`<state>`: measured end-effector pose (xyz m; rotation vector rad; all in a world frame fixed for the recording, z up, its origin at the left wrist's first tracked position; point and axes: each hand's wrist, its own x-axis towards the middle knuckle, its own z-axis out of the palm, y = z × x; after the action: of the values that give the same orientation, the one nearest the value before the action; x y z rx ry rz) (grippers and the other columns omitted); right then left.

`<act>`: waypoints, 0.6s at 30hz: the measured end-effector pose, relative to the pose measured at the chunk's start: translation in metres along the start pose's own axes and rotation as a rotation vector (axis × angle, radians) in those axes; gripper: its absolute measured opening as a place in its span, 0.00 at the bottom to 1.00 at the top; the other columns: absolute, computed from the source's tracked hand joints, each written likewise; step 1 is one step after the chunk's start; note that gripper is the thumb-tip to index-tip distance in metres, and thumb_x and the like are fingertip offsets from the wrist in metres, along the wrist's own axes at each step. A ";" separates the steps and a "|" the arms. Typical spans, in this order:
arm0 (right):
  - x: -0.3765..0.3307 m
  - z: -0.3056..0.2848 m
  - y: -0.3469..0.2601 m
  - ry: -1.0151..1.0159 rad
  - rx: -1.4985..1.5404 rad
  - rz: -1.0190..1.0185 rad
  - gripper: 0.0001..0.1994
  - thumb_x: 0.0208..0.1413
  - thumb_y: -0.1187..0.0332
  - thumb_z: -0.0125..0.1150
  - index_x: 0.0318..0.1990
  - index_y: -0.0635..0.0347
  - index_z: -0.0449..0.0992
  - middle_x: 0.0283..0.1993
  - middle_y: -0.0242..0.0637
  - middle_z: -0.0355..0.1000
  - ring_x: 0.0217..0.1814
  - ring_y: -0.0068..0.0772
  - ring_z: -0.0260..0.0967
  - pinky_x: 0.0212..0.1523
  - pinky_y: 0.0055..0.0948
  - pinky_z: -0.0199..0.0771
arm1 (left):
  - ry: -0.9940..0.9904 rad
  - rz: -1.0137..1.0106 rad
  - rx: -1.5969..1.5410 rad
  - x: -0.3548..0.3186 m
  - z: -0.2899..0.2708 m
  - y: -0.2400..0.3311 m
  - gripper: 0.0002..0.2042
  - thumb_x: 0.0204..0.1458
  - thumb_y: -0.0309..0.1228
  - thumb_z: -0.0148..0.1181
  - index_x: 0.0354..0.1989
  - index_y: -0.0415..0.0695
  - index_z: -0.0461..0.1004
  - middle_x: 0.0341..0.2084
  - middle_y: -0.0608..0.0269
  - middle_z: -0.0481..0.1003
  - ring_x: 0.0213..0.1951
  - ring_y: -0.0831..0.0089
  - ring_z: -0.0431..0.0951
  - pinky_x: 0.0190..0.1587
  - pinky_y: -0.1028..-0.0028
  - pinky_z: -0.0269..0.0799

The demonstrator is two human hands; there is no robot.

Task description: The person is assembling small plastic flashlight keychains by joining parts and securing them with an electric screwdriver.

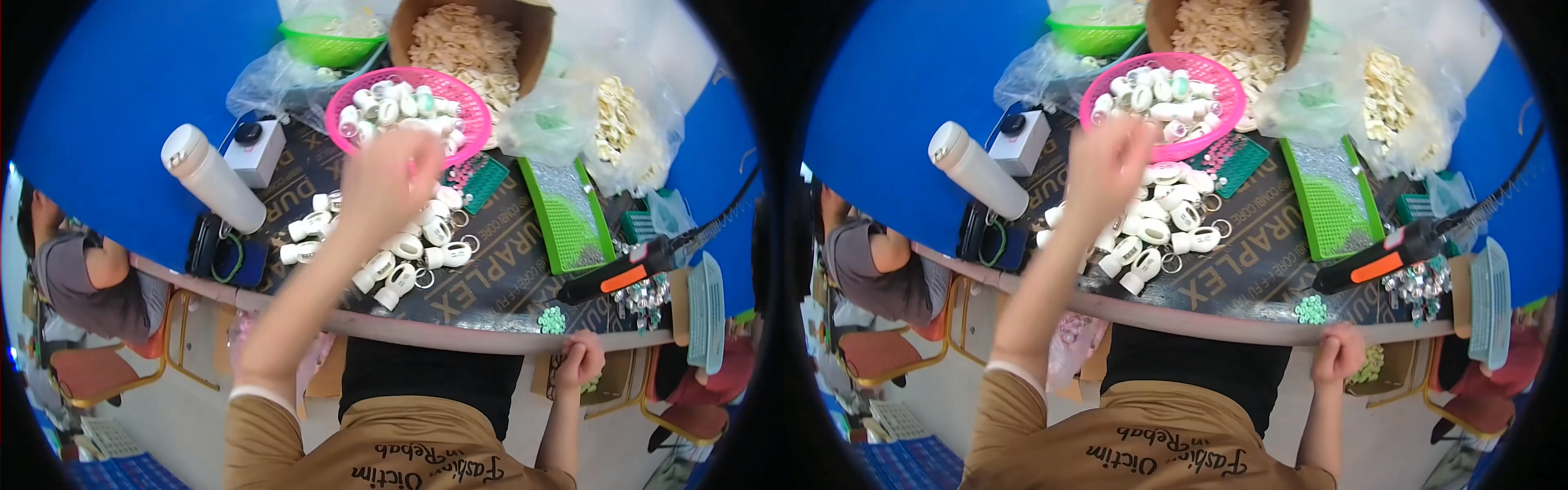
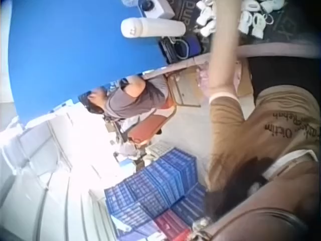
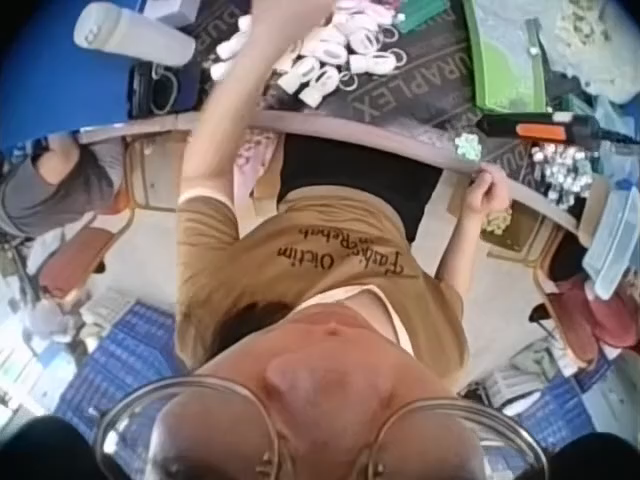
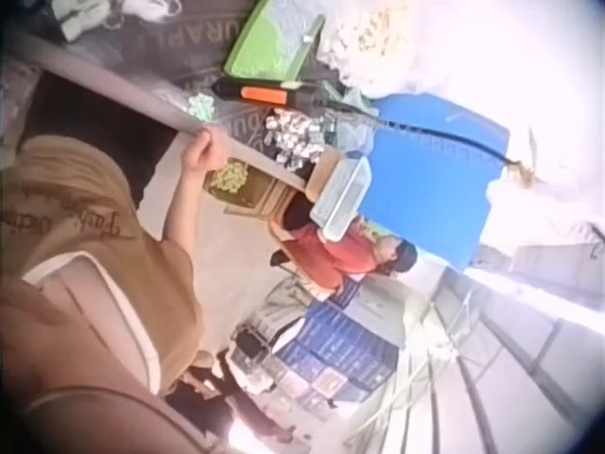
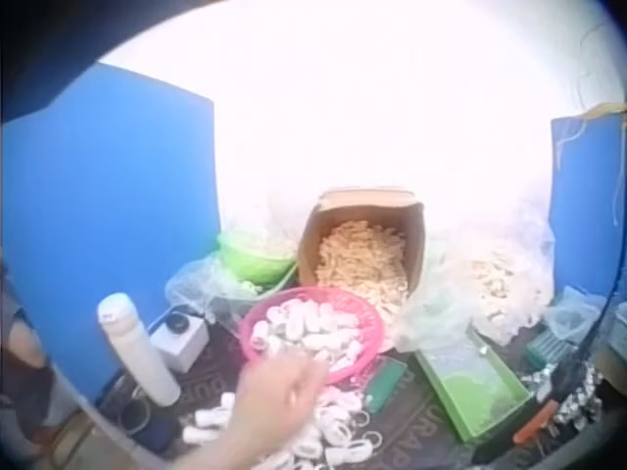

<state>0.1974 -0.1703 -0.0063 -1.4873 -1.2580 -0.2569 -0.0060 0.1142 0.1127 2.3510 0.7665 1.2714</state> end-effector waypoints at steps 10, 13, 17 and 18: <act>0.014 0.011 -0.007 -0.563 -0.100 -0.141 0.02 0.41 0.75 0.55 0.23 0.57 0.72 0.20 0.36 0.66 0.22 0.39 0.63 0.25 0.33 0.61 | -0.126 -0.174 0.659 0.182 -0.012 -0.237 0.19 0.47 0.42 0.50 0.27 0.35 0.76 0.28 0.44 0.75 0.33 0.52 0.76 0.39 0.63 0.71; 0.018 0.021 -0.014 -0.532 -0.137 -0.152 0.03 0.38 0.74 0.58 0.22 0.55 0.72 0.16 0.33 0.62 0.17 0.36 0.60 0.20 0.32 0.56 | 0.218 -0.868 -0.507 0.182 -0.008 -0.259 0.30 0.43 0.44 0.63 0.52 0.40 0.64 0.50 0.46 0.65 0.45 0.54 0.71 0.45 0.57 0.70; 0.012 0.035 -0.030 -0.597 0.006 0.017 0.01 0.42 0.72 0.59 0.24 0.56 0.73 0.17 0.33 0.65 0.19 0.35 0.63 0.23 0.31 0.61 | 0.320 -0.750 -1.044 0.200 0.007 -0.270 0.46 0.41 0.45 0.65 0.63 0.45 0.39 0.61 0.49 0.46 0.58 0.46 0.54 0.52 0.43 0.58; 0.020 0.045 -0.039 -0.658 0.096 0.038 0.01 0.42 0.73 0.59 0.24 0.56 0.74 0.18 0.33 0.66 0.19 0.34 0.66 0.23 0.29 0.64 | 0.432 -0.876 -1.037 0.209 0.012 -0.270 0.49 0.42 0.45 0.64 0.63 0.47 0.32 0.61 0.48 0.44 0.58 0.45 0.53 0.52 0.41 0.57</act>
<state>0.1544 -0.1300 0.0155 -1.5652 -1.7222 0.3462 0.0193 0.4539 0.0962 0.7832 0.8174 1.2725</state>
